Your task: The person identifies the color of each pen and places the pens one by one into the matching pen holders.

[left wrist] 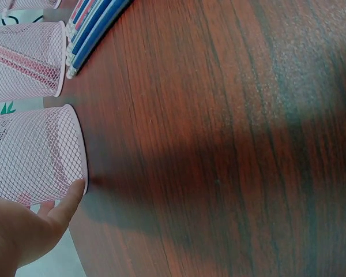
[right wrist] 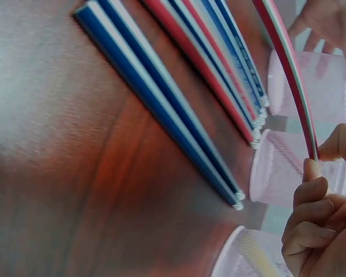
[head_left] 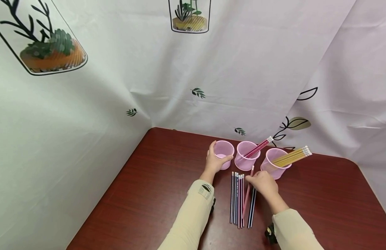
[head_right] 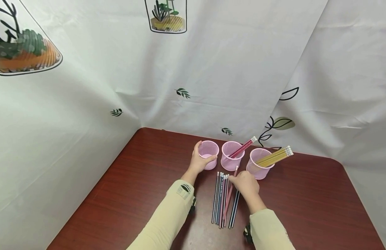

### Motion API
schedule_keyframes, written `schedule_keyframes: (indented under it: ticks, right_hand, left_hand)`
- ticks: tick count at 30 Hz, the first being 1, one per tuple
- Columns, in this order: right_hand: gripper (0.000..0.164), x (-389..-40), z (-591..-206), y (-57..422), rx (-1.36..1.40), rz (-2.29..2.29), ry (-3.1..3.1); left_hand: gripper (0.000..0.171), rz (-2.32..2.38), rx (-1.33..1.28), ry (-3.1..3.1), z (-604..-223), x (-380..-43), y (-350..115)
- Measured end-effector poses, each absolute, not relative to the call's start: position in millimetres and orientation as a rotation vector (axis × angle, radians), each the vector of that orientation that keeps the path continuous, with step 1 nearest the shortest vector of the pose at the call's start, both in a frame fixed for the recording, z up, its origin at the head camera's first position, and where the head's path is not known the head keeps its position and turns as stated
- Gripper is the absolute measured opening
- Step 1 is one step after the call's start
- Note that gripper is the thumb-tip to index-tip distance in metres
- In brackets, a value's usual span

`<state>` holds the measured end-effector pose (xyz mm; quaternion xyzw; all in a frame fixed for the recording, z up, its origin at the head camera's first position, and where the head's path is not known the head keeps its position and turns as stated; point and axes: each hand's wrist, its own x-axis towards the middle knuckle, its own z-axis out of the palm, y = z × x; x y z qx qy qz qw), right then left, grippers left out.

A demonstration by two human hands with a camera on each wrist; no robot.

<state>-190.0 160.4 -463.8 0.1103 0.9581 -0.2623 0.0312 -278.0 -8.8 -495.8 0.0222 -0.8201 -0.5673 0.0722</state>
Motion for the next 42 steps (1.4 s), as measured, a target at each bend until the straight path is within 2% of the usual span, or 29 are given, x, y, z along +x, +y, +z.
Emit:
schedule_keyframes:
  ticks: [13, 26, 36, 42]
  right_hand:
    - [0.036, -195.1, -436.4, 168.4, 0.327, -0.858, 2.946]
    - [0.032, -207.6, -408.2, 177.3, 0.307, -0.817, 3.041]
    - [0.026, -216.0, -381.1, 181.3, 0.409, -0.922, 3.164]
    - [0.023, -220.6, -368.7, 183.9, 0.375, -1.088, 3.182]
  left_hand:
    - [0.094, -1.704, 0.091, -2.498, -496.1, -278.3, -9.3]
    - [0.095, -1.715, 0.07, -2.461, -498.6, -279.1, -8.9]
    - [0.094, -1.68, 0.076, -2.499, -495.9, -278.5, -9.2]
    - [0.093, -1.67, 0.068, -2.503, -495.1, -278.2, -9.6]
